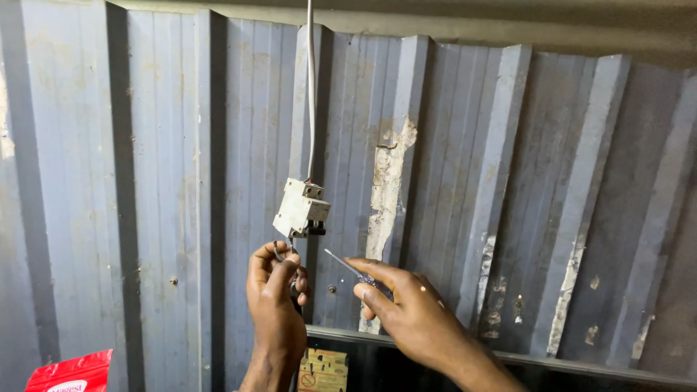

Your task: Wiring a circuit breaker by stripping wires and securing them into terminals using a screwdriver.

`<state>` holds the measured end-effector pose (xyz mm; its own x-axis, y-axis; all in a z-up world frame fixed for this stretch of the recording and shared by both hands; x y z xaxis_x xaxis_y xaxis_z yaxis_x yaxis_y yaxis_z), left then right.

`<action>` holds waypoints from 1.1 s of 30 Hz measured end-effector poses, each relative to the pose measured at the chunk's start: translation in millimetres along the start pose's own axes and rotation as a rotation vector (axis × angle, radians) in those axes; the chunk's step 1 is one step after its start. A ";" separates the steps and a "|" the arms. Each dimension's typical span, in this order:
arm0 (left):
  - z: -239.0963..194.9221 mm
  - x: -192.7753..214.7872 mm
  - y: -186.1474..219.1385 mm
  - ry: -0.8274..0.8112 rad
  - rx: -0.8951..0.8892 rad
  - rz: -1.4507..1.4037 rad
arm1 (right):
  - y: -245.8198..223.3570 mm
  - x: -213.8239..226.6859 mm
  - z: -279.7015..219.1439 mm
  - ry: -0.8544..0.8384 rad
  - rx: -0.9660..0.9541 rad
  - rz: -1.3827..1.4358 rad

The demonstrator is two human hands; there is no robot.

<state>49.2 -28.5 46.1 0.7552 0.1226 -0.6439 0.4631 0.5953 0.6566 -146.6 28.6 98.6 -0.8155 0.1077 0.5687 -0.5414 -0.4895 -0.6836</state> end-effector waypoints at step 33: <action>28.5 -42.0 -20.8 -0.359 0.420 -0.024 | 7.9 40.4 -5.6 0.539 0.222 0.296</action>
<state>21.1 -68.6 70.7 0.8190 -0.2092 -0.5343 0.5716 0.2172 0.7912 -184.9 33.9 113.6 -0.9433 0.3312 0.0221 -0.2698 -0.7262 -0.6323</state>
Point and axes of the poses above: each hand's wrist, its own z-axis towards the middle knuckle, its own x-axis out of the back of the hand, y = z × x, the point moved 6 cm from there along z, towards the middle knuckle, and after that the axes turned 9 degrees about z, right-handed, at the moved point
